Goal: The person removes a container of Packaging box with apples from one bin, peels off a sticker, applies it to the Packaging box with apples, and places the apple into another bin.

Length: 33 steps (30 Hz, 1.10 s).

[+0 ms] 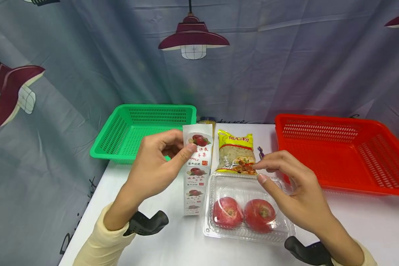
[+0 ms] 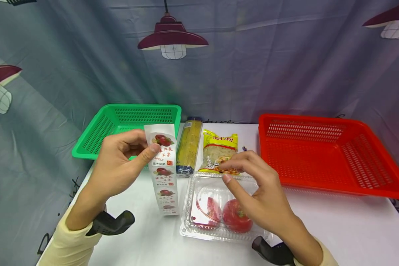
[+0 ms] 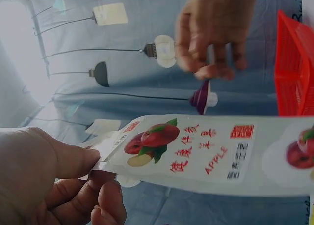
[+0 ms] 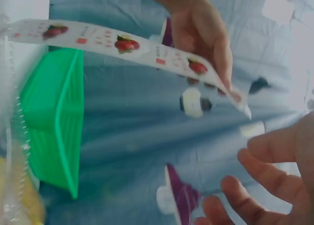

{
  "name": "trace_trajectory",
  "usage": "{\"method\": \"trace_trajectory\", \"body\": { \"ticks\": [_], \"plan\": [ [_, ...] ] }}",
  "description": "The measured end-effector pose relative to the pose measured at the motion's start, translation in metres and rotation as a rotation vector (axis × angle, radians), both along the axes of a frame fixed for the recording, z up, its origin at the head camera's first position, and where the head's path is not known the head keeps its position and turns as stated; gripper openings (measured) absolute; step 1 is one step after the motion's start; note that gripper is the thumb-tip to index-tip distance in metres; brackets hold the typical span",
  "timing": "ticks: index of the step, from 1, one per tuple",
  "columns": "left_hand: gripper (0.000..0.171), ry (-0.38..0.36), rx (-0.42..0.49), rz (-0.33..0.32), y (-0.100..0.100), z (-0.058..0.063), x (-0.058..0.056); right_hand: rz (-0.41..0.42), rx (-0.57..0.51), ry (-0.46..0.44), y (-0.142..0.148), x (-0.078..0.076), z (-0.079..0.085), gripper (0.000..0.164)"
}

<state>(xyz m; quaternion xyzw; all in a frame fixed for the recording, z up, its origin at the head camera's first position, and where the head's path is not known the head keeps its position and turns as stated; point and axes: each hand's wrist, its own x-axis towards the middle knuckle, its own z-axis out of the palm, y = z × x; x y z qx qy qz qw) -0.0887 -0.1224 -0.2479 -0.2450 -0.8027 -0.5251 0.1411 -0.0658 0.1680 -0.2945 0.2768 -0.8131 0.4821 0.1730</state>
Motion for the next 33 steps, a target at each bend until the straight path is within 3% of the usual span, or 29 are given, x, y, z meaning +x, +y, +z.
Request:
{"method": "trace_trajectory", "body": {
  "ticks": [8,12,15,26,33],
  "plan": [
    [0.007,-0.009,-0.049,-0.061,0.017,-0.011,-0.004,0.107,-0.115,0.311,-0.033,-0.021,0.024,0.019],
    [0.011,-0.013,-0.052,-0.109,0.022,-0.016,-0.004,0.076,-0.087,0.437,-0.047,-0.025,0.028,0.034],
    [0.013,-0.016,-0.053,-0.137,0.025,-0.019,-0.003,0.034,-0.086,0.509,-0.054,-0.027,0.027,0.038],
    [0.009,0.016,-0.117,-0.174,0.027,-0.026,-0.002,0.032,-0.094,0.525,-0.056,-0.030,0.022,0.032],
    [0.005,-0.029,-0.059,-0.210,0.028,-0.025,-0.001,0.039,-0.108,0.509,-0.054,-0.028,0.020,0.029]
  ]
}}
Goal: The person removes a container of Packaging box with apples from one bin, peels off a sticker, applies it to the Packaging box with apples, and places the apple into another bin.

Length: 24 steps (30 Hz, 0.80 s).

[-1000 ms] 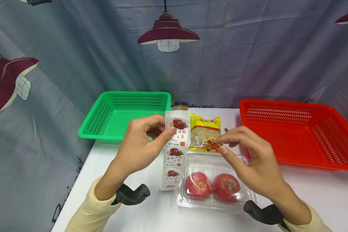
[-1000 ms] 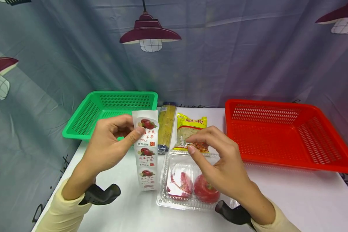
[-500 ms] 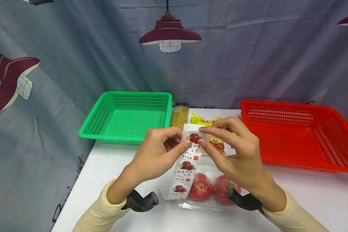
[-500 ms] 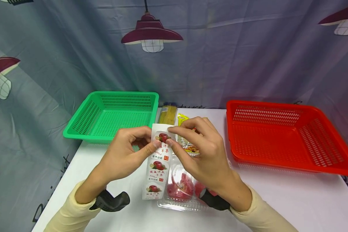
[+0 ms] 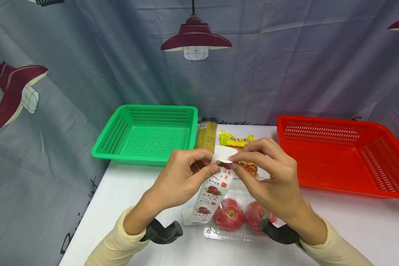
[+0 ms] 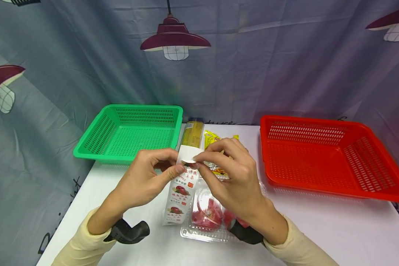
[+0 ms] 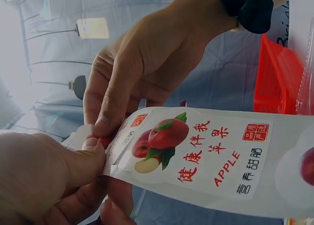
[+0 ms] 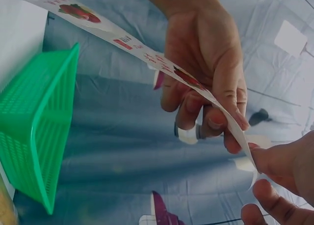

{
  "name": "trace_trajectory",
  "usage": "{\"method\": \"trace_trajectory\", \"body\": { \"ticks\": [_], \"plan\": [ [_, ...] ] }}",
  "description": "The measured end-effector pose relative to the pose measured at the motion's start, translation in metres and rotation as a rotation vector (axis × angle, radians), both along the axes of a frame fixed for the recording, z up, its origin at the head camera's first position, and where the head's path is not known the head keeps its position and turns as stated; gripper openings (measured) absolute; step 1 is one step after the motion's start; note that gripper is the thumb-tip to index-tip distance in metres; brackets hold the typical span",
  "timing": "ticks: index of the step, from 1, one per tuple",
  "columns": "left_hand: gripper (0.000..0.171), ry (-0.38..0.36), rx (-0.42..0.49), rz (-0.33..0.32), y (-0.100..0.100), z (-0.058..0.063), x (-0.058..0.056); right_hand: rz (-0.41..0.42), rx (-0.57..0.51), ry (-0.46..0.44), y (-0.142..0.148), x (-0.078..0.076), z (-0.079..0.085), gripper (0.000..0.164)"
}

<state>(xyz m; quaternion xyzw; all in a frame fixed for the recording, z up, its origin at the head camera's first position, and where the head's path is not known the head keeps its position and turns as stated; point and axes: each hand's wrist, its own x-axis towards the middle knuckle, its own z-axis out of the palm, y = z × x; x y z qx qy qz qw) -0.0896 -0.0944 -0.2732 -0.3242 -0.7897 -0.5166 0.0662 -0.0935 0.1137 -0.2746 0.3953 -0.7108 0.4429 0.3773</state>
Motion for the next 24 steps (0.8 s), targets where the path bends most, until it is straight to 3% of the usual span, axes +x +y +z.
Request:
{"method": "trace_trajectory", "body": {
  "ticks": [16,24],
  "plan": [
    [0.009,-0.096,0.109,-0.013,0.0002,0.0001,-0.0013,0.036,-0.073,-0.002,-0.0021,0.0044,-0.0030,0.021],
    [0.011,-0.101,0.119,-0.009,0.0006,0.0011,-0.0003,0.058,-0.113,-0.009,-0.0040,0.0065,-0.0028,0.031]
  ]
}}
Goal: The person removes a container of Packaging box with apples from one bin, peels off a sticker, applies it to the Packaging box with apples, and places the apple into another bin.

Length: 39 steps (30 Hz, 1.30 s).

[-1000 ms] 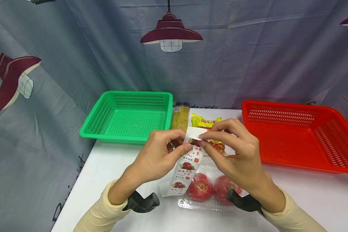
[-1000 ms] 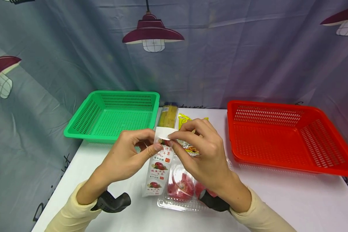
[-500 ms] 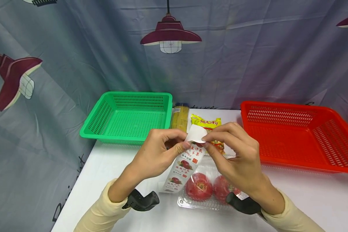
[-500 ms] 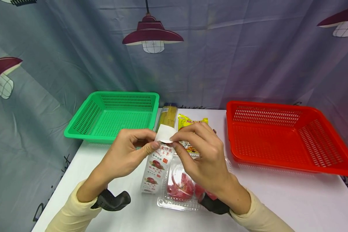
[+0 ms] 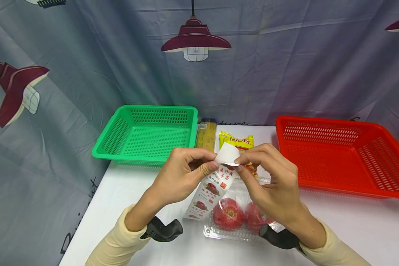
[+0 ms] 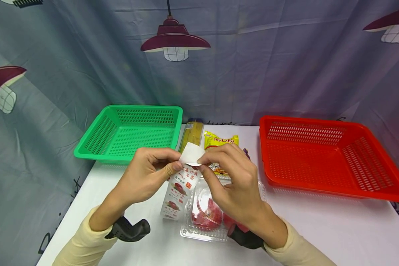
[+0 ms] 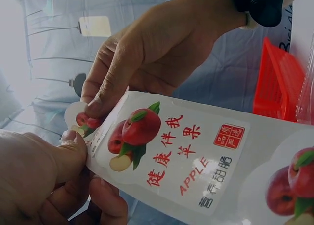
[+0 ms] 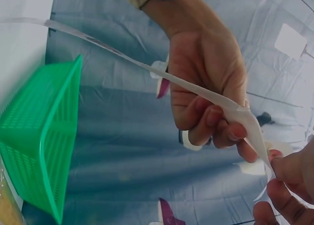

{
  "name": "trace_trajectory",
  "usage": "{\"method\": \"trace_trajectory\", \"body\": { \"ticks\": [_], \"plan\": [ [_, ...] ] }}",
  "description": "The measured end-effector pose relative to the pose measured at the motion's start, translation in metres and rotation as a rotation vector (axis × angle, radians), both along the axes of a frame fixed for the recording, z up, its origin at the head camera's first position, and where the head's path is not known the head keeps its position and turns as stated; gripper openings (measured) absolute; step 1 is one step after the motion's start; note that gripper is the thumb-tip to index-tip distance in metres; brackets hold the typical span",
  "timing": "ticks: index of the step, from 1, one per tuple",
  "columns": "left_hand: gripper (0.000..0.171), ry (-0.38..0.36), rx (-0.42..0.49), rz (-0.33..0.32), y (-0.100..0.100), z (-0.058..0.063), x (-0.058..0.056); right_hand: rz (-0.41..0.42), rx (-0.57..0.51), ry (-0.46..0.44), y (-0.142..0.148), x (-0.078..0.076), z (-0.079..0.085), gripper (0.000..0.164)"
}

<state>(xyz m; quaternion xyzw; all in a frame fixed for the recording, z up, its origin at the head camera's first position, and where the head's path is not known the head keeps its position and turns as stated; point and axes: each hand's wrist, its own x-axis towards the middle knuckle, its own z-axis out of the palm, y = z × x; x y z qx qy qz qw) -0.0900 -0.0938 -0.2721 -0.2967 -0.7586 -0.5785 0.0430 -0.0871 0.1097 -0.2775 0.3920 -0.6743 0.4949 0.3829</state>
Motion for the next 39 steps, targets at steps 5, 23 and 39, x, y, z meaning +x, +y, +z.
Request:
{"method": "trace_trajectory", "body": {
  "ticks": [5,23,39],
  "plan": [
    [0.012,0.006,0.003,0.011,0.000,-0.001,-0.001,0.017,-0.034,0.008,-0.002,0.001,0.000,0.032],
    [0.012,-0.056,-0.097,0.117,-0.006,-0.003,-0.003,0.082,-0.126,-0.025,-0.002,0.001,-0.005,0.024],
    [0.016,-0.058,0.084,0.333,-0.022,-0.014,-0.008,0.035,-0.094,-0.169,0.014,0.002,-0.009,0.011]
  ]
}}
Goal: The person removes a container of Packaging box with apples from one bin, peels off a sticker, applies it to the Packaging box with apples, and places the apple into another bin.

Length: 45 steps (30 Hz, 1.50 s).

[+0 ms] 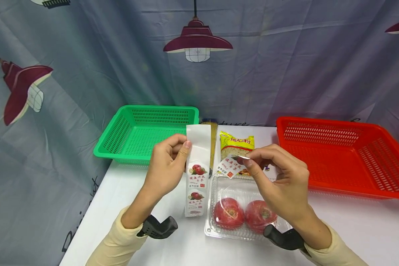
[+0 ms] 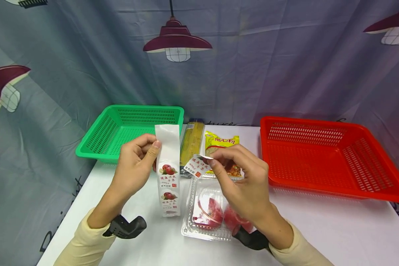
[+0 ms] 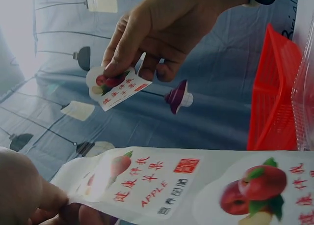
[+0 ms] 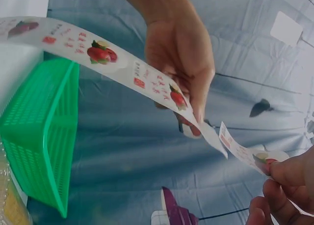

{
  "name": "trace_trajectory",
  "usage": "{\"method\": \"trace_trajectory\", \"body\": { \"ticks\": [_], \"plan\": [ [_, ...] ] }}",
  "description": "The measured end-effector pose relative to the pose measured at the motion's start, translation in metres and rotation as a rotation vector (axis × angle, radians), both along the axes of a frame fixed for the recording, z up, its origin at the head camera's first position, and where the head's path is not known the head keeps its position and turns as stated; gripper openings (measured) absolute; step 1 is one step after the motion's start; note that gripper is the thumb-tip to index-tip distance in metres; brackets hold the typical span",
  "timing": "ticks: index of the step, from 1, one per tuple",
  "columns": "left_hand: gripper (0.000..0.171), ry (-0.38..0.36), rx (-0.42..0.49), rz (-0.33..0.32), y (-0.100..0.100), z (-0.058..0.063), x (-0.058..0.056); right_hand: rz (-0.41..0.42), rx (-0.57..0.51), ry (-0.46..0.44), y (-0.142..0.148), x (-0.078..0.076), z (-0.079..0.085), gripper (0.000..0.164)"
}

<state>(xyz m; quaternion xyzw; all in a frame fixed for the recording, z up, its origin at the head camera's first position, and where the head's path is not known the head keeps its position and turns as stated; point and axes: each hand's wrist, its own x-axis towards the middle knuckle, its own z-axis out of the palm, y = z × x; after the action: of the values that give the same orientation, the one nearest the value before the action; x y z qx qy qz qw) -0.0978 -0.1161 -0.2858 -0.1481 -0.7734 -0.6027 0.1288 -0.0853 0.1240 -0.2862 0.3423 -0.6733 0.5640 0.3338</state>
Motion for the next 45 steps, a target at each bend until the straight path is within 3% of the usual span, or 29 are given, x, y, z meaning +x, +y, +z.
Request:
{"method": "trace_trajectory", "body": {
  "ticks": [12,16,21,27,33,39,45],
  "plan": [
    [0.019,-0.017,0.208,0.166,-0.031,-0.014,-0.006,0.016,-0.005,-0.059,0.008,-0.003,-0.008,0.010],
    [0.019,-0.011,0.255,0.240,-0.045,-0.022,-0.008,0.001,0.023,-0.080,0.010,-0.004,-0.011,0.023],
    [0.014,-0.063,0.286,0.371,-0.064,-0.031,-0.007,-0.007,0.041,-0.099,0.013,-0.006,-0.016,0.026],
    [0.015,-0.069,0.290,0.512,-0.087,-0.044,0.001,-0.027,0.072,-0.139,0.018,-0.011,-0.021,0.030],
    [0.010,-0.030,0.358,0.605,-0.108,-0.060,0.012,-0.020,0.071,-0.185,0.023,-0.016,-0.028,0.029],
    [0.016,-0.002,0.323,0.747,-0.126,-0.073,0.023,-0.038,0.073,-0.232,0.028,-0.018,-0.033,0.027],
    [0.022,-0.051,0.406,0.799,-0.135,-0.088,0.032,-0.072,0.105,-0.290,0.030,-0.017,-0.036,0.023]
  ]
}}
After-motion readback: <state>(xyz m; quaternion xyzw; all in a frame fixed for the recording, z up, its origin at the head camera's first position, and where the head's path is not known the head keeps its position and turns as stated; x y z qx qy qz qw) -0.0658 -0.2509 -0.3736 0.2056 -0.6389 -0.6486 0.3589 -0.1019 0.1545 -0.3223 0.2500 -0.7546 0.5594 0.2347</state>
